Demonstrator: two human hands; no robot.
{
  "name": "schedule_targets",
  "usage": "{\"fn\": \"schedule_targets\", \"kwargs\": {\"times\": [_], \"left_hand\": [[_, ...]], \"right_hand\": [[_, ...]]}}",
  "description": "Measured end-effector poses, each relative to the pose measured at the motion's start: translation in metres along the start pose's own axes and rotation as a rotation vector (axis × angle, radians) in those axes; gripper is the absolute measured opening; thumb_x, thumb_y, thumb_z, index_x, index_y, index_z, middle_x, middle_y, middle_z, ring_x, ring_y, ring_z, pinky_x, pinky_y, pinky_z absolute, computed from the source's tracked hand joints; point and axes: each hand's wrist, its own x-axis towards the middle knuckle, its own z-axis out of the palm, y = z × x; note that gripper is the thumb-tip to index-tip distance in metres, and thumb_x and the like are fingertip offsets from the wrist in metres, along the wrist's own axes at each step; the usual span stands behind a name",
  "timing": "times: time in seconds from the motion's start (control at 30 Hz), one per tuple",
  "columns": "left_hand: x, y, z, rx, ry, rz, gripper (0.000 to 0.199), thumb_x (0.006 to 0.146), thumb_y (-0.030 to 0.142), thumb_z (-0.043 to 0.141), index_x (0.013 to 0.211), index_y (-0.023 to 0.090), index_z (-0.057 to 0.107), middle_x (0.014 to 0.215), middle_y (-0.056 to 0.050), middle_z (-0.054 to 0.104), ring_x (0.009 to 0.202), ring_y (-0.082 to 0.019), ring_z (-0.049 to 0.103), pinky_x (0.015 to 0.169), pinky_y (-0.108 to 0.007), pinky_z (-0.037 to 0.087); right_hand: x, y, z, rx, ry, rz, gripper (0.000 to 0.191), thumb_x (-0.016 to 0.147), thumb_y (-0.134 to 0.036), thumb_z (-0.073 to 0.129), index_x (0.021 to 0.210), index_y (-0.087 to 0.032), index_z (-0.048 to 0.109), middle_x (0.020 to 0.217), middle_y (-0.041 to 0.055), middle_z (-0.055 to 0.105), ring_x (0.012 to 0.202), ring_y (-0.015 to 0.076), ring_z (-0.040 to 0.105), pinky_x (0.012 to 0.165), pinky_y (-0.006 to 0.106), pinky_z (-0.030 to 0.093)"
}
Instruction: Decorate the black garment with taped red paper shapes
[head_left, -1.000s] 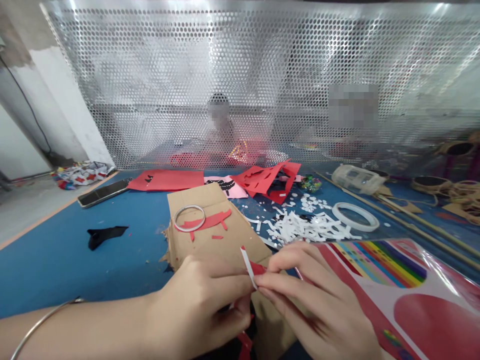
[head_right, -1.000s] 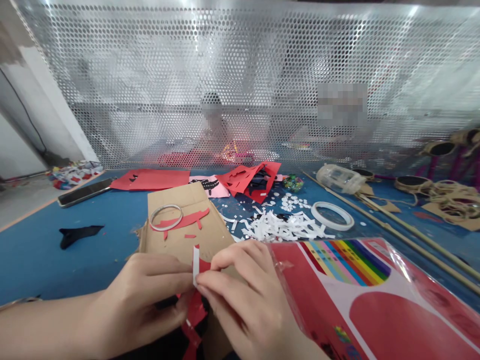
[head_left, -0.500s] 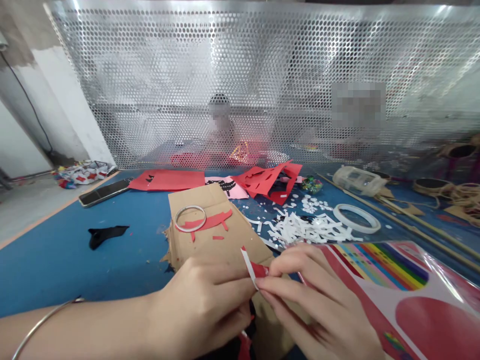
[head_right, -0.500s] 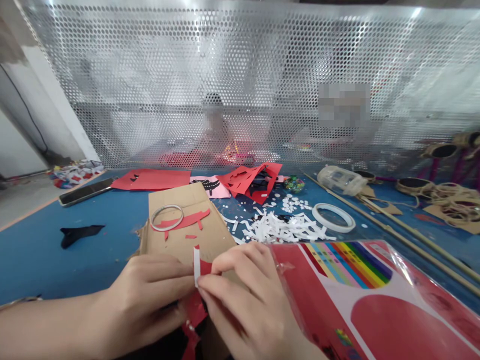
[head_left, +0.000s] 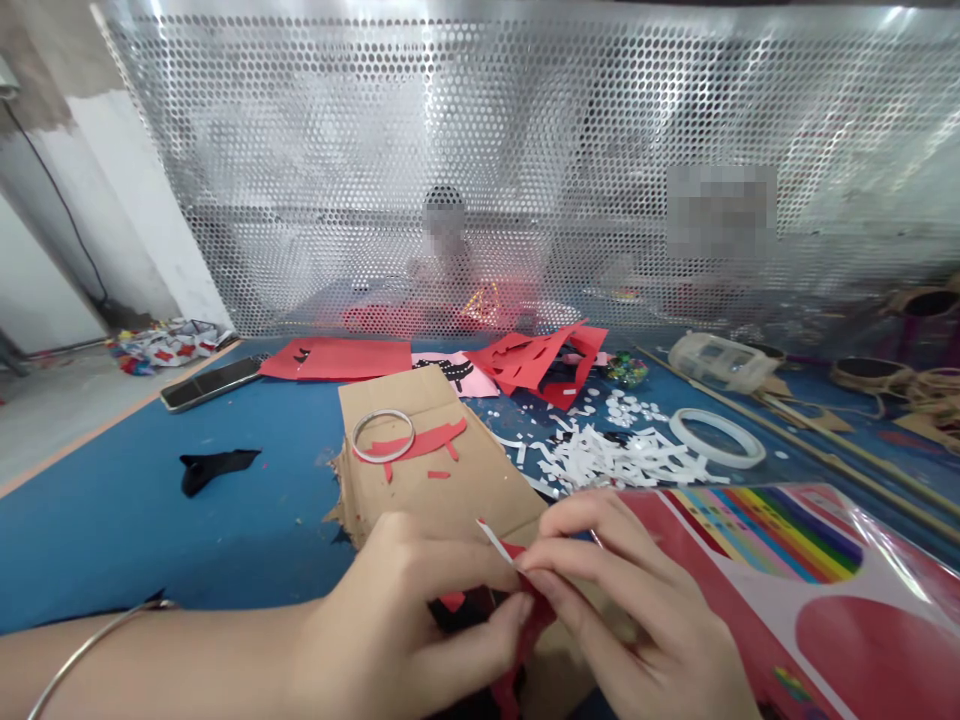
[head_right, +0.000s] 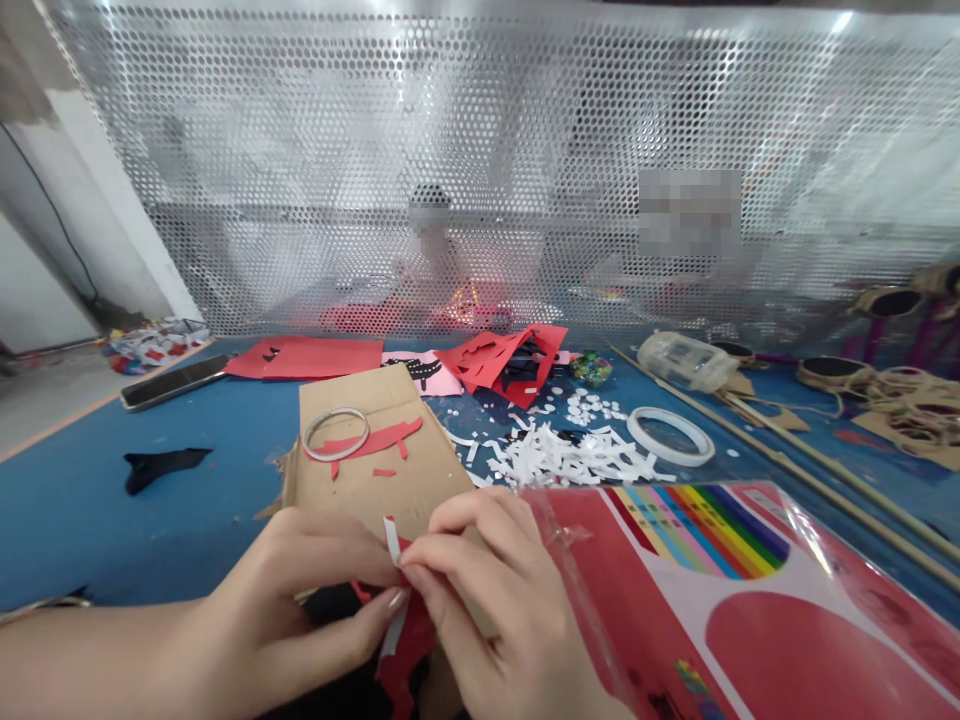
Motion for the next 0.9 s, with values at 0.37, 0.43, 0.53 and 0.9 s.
{"fn": "schedule_targets", "kwargs": {"times": [0.37,0.43,0.53,0.9], "left_hand": [[-0.0016,-0.0004,-0.0019,-0.069,0.012,0.005,0.011,0.075,0.008,0.054,0.068,0.015,0.057,0.063,-0.003,0.063,0.056,-0.012,0.057,0.055,-0.020,0.046],[-0.0015,-0.0011,-0.0019,-0.063,0.018,0.019,0.011,0.076,0.008,0.053,0.069,0.015,0.057,0.063,-0.003,0.062,0.056,-0.012,0.056,0.056,-0.021,0.046],[-0.0012,-0.0012,-0.0017,-0.059,0.036,0.031,0.012,0.078,0.008,0.053,0.069,0.015,0.057,0.061,-0.002,0.060,0.056,-0.012,0.055,0.056,-0.021,0.046],[-0.0038,-0.0020,0.0004,-0.127,0.074,0.008,0.013,0.082,0.009,0.056,0.084,0.019,0.064,0.068,0.002,0.067,0.056,-0.010,0.059,0.055,-0.016,0.049]], "right_hand": [[-0.0043,-0.0012,0.0001,0.189,-0.070,0.125,0.018,0.085,-0.006,0.044,0.078,-0.017,0.056,0.078,0.0018,0.050,0.072,0.0125,0.053,0.066,0.022,0.046],[-0.0053,-0.0015,-0.0003,0.184,-0.066,0.126,0.016,0.085,-0.005,0.045,0.080,-0.017,0.055,0.080,0.0022,0.050,0.074,0.0124,0.053,0.067,0.021,0.046],[-0.0048,-0.0028,-0.0013,0.133,-0.036,0.077,0.014,0.083,-0.004,0.048,0.081,-0.017,0.054,0.082,0.0021,0.051,0.076,0.0125,0.052,0.068,0.022,0.046],[-0.0073,-0.0016,-0.0042,0.002,-0.006,-0.007,0.017,0.082,-0.001,0.050,0.086,-0.016,0.057,0.085,0.0025,0.051,0.080,0.0133,0.051,0.074,0.026,0.044]]}}
